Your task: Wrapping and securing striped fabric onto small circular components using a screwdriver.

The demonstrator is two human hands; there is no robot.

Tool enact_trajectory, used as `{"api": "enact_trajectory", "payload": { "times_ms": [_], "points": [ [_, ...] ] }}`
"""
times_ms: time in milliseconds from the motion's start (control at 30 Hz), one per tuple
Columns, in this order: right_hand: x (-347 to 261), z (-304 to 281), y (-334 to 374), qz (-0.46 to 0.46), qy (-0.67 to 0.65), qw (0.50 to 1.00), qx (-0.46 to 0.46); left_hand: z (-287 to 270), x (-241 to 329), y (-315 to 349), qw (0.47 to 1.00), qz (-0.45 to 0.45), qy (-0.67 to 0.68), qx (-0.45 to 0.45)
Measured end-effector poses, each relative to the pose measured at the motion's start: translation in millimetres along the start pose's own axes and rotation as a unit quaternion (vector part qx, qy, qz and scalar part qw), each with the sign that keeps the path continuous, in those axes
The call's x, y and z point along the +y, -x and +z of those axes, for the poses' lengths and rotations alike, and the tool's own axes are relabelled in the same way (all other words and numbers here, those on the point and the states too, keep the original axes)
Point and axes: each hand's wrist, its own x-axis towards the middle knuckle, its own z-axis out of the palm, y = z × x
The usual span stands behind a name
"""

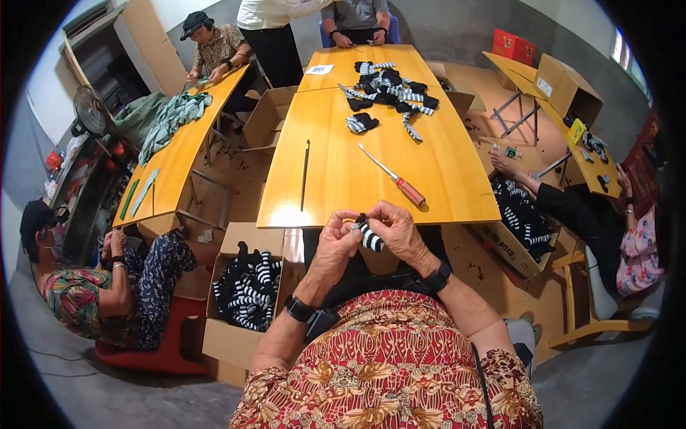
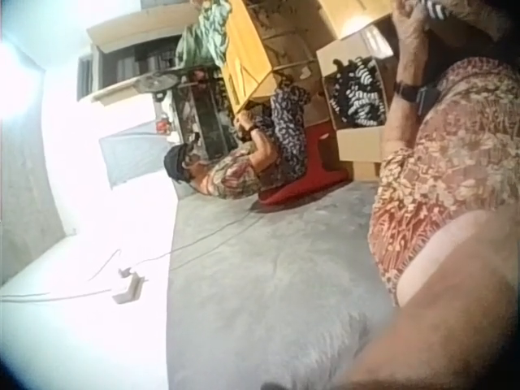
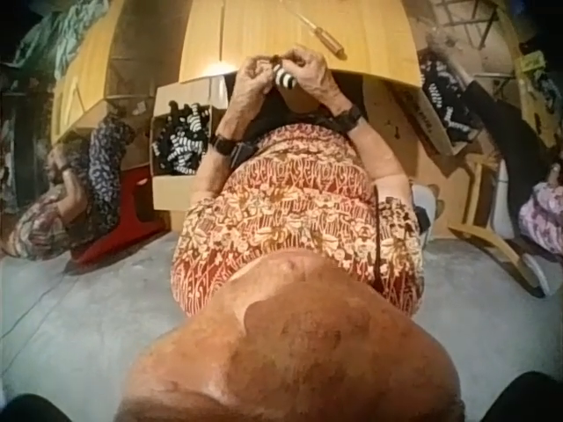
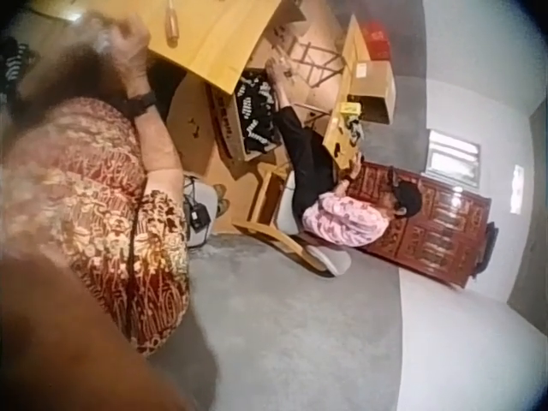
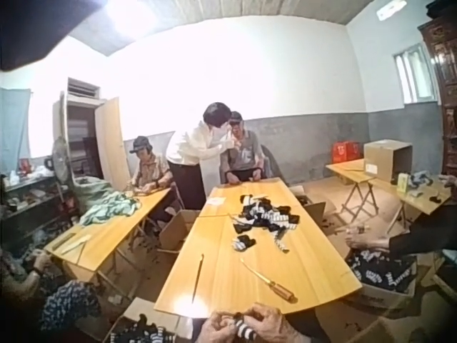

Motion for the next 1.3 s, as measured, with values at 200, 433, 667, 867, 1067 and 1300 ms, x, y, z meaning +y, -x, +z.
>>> {"api": "enact_trajectory", "payload": {
  "times_ms": [200, 433, 667, 867, 1067, 1300],
  "points": [
    [-6, -11, 3, 0.107, -0.101, 0.982, -0.121, -16, -7, -5, 0.999, 0.009, 0.02, 0.043],
    [-1, -8, 7, 0.086, -0.12, 0.988, -0.042, -4, -6, -6, 0.997, -0.026, 0.018, 0.075],
    [-16, 1, -6, 0.009, -0.081, 0.992, 0.101, 5, -2, -26, 0.998, 0.032, 0.033, 0.042],
    [-12, 2, 0, 0.079, -0.114, 0.99, 0.032, -13, -3, -22, 0.993, 0.01, 0.112, 0.019],
    [-1, 5, 0, 0.055, -0.064, 0.995, 0.045, -7, -6, -17, 0.997, -0.021, 0.067, 0.023],
    [5, 2, -4, 0.076, -0.064, 0.994, 0.037, -3, -13, -8, 0.999, -0.035, 0.011, 0.018]
  ]
}}
